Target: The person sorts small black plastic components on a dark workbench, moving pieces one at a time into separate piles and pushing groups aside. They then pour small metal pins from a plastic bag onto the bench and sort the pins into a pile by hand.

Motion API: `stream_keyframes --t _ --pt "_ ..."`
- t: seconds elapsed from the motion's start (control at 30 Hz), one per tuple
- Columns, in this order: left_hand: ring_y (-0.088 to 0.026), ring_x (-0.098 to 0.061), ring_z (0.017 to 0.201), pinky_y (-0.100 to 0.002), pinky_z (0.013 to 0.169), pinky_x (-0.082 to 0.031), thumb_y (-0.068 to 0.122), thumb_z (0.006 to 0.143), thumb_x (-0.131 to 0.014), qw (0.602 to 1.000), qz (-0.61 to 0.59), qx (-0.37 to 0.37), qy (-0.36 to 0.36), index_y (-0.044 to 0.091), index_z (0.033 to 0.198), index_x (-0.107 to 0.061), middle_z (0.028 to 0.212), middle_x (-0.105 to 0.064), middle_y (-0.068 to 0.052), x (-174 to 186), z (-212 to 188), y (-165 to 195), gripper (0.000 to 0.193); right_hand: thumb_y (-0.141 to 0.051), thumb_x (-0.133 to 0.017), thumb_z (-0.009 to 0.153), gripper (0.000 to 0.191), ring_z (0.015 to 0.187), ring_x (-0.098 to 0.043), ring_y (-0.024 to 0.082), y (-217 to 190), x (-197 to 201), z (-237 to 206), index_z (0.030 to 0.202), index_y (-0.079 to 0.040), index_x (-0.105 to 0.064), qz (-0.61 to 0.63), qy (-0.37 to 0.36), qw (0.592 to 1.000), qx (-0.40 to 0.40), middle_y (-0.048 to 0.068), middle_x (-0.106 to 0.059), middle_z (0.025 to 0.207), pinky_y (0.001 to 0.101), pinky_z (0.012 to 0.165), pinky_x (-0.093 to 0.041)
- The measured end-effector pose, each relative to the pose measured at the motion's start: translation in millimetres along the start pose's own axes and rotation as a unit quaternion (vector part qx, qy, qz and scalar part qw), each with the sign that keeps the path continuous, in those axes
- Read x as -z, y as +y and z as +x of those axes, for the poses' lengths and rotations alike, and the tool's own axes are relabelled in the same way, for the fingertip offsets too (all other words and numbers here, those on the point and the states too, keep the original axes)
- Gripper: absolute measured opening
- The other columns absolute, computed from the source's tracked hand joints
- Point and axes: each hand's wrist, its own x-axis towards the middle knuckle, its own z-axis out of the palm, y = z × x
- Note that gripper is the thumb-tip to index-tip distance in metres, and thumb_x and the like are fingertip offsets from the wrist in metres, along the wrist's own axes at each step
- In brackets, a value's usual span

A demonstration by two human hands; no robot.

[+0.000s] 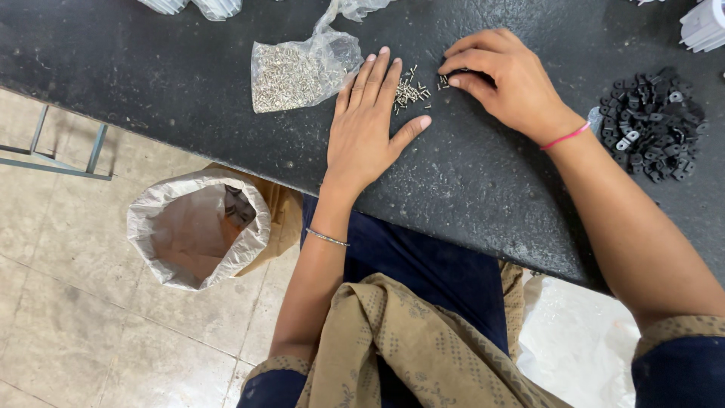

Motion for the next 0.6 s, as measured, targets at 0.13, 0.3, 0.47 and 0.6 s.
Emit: stream_keyframes --t 0.13,0.3,0.47,0.6 --pt "-0.029 -0.030 0.156 -0.047 0.129 -0.020 0.066 0.100 -0.055 1.000 0.002 0.001 0.000 0.003 0.156 -0.043 0.166 -0.035 -0.014 0.2 0.4 0.5 0.085 -0.014 -0.077 0.100 0.012 0.121 -0.062 0.028 -1.5 0.2 1.2 0.111 -0.011 -0.075 0.003 0.006 1.000 0.002 0.003 -0.070 0.128 0.0410 0.104 -0.052" --pt "-0.029 -0.029 0.156 -0.047 0.128 -0.020 0.066 0.100 -0.055 1.000 0.002 0.003 -0.001 0.003 0.156 -0.042 0.166 -0.035 -0.014 -0.8 -0.9 -0.1 0.086 -0.013 -0.077 0.101 0.009 0.120 -0.062 0.029 -3.1 -2.4 0.7 0.110 -0.010 -0.074 -0.017 0.006 1.000 0.002 0.003 -0.070 0.124 0.0410 0.104 -0.051" --pt "-0.029 -0.030 0.156 -0.047 0.128 -0.020 0.066 0.100 -0.056 1.000 0.002 0.003 -0.002 0.003 0.156 -0.042 0.166 -0.035 -0.014 -3.5 -0.8 0.1 0.085 -0.012 -0.075 0.103 0.008 0.121 -0.062 0.030 -2.0 -1.7 -0.8 0.110 -0.009 -0.072 -0.024 0.004 1.000 0.005 0.004 -0.069 0.123 0.0415 0.104 -0.052" --pt "-0.030 -0.030 0.155 -0.047 0.128 -0.020 0.066 0.099 -0.056 1.000 0.001 0.004 -0.003 0.003 0.156 -0.042 0.166 -0.035 -0.015 -4.0 -3.2 -2.9 0.086 -0.011 -0.075 0.102 0.010 0.118 -0.063 0.031 -2.8 -3.4 -0.8 0.110 -0.008 -0.069 -0.027 0.002 1.000 0.000 0.006 -0.069 0.125 0.0424 0.101 -0.052"
